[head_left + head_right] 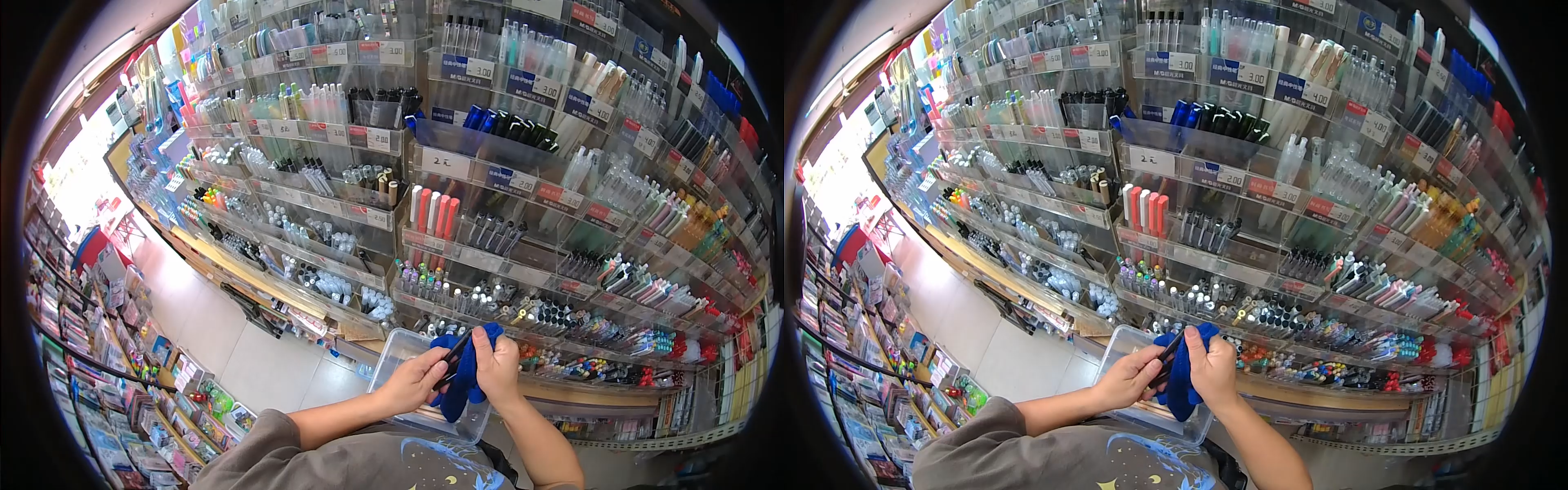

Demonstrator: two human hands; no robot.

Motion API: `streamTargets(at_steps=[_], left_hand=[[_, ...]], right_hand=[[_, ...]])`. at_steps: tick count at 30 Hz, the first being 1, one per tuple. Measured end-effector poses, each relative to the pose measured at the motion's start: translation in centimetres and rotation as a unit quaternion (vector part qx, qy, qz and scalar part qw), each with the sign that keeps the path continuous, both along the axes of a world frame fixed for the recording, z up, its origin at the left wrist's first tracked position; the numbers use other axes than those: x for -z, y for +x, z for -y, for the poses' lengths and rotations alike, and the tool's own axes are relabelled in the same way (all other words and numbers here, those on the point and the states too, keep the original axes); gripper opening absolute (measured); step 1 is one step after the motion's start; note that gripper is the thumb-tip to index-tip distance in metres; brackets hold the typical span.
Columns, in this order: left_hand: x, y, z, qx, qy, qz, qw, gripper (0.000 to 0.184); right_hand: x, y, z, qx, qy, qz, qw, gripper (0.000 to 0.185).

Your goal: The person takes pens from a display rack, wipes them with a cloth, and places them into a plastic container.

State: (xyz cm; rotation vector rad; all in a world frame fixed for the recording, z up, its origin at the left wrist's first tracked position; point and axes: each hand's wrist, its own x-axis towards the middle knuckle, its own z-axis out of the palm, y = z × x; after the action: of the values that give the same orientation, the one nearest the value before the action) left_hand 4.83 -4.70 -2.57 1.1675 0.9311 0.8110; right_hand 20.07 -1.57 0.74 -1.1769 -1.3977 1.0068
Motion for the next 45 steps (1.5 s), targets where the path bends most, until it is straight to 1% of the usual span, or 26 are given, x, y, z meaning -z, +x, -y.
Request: streamTargets(at_steps=[2,4,5,7,8,9,10,12,13,14,16,18,19,22,24,26,28,31,32,35,37,38,40,41,44,45], left_hand=[[0.0,0.0,0.1,-0.013,-0.002,-0.004,1.0,0.019],[-0.1,0.0,0.0,-0.019,0.003,-0.018,1.0,0.02],[0.0,0.1,0.0,-0.036,0.031,-0.025,0.999,0.02],[0.3,0.4,-0.1,-0.07,0.087,-0.039,0.993,0.021],[0.4,0.4,-0.3,-0.067,0.115,-0.084,0.987,0.02],[0.4,0.2,-0.4,-0.064,0.142,-0.129,0.979,0.019],[0.5,0.1,-0.5,-0.06,0.169,-0.173,0.968,0.018],[0.5,0.1,-0.4,-0.049,0.208,-0.205,0.955,0.016],[0.5,0.0,-0.3,-0.044,0.228,-0.221,0.947,0.015],[0.5,-0.1,-0.3,-0.038,0.231,-0.225,0.946,0.015],[0.4,-0.3,-0.2,-0.028,0.238,-0.231,0.943,0.014],[-0.1,-0.6,-0.1,-0.046,0.187,-0.194,0.962,0.013],[-0.2,-0.7,0.0,-0.055,0.16,-0.175,0.97,0.012],[0.8,-1.2,-0.4,-0.073,0.15,-0.139,0.976,0.013],[1.0,-1.0,-0.6,-0.085,0.133,-0.115,0.981,0.011],[0.9,-1.0,-0.7,-0.091,0.112,-0.107,0.984,0.01],[1.2,-1.0,-0.7,-0.09,0.11,-0.1,0.985,0.01],[1.3,-1.0,-0.8,-0.093,0.1,-0.074,0.988,0.01],[1.4,-1.0,-0.7,-0.095,0.096,-0.063,0.989,0.01],[1.2,-1.3,-0.7,-0.098,0.137,-0.123,0.978,0.014],[1.0,-0.8,-0.4,-0.104,0.188,-0.176,0.961,0.013],[0.8,-0.6,-0.3,-0.107,0.214,-0.202,0.95,0.013],[0.3,-0.4,-0.1,-0.099,0.197,-0.214,0.952,0.014],[0.0,-0.3,0.0,-0.095,0.189,-0.219,0.952,0.015],[0.3,-0.4,0.1,-0.084,0.189,-0.213,0.955,0.014],[0.5,-0.3,0.0,-0.085,0.187,-0.208,0.956,0.014]], right_hand=[[-0.3,-0.2,0.0,-0.004,-0.032,-0.028,0.999,0.038],[1.3,0.1,-0.3,-0.004,-0.055,-0.04,0.998,0.035],[2.1,0.2,-0.4,-0.004,-0.067,-0.046,0.997,0.034],[2.4,-0.1,-0.4,-0.008,-0.033,0.02,0.999,0.033],[2.6,-0.2,-0.4,-0.009,-0.017,0.053,0.998,0.034],[3.1,0.0,-0.6,-0.016,0.032,0.128,0.991,0.032],[3.2,0.1,-0.4,-0.012,0.021,0.11,0.994,0.031],[2.5,0.1,-0.3,-0.006,0.003,0.076,0.997,0.03],[1.6,0.0,-0.3,0.018,-0.022,0.048,0.998,0.032],[1.8,0.6,-0.7,0.022,-0.001,0.092,0.996,0.037],[2.5,1.0,-1.0,0.068,0.038,0.08,0.994,0.04],[1.8,1.4,-1.6,0.102,0.008,-0.035,0.994,0.042],[1.2,1.6,-1.7,0.09,0.004,-0.064,0.994,0.039],[2.2,2.5,-1.6,0.02,-0.012,-0.062,0.998,0.033],[1.8,1.8,-0.8,-0.042,0.02,-0.016,0.999,0.029],[1.4,2.0,-0.2,-0.149,0.017,0.072,0.986,0.034],[1.7,2.1,0.0,-0.197,0.068,0.151,0.966,0.038],[0.9,2.6,0.2,-0.218,0.09,0.19,0.953,0.042],[1.1,2.7,0.2,-0.211,0.092,0.188,0.955,0.04],[1.3,2.7,0.3,-0.182,0.103,0.175,0.962,0.033],[0.6,2.1,0.5,-0.149,0.116,0.154,0.97,0.027],[0.9,1.7,0.6,-0.133,0.103,0.148,0.975,0.028],[1.9,0.9,0.7,-0.101,0.077,0.134,0.983,0.03],[2.2,0.9,0.4,-0.095,0.105,0.132,0.981,0.019],[2.0,1.2,0.2,-0.071,0.012,0.138,0.988,0.015],[2.3,0.8,0.1,-0.034,0.096,0.154,0.983,0.018]])
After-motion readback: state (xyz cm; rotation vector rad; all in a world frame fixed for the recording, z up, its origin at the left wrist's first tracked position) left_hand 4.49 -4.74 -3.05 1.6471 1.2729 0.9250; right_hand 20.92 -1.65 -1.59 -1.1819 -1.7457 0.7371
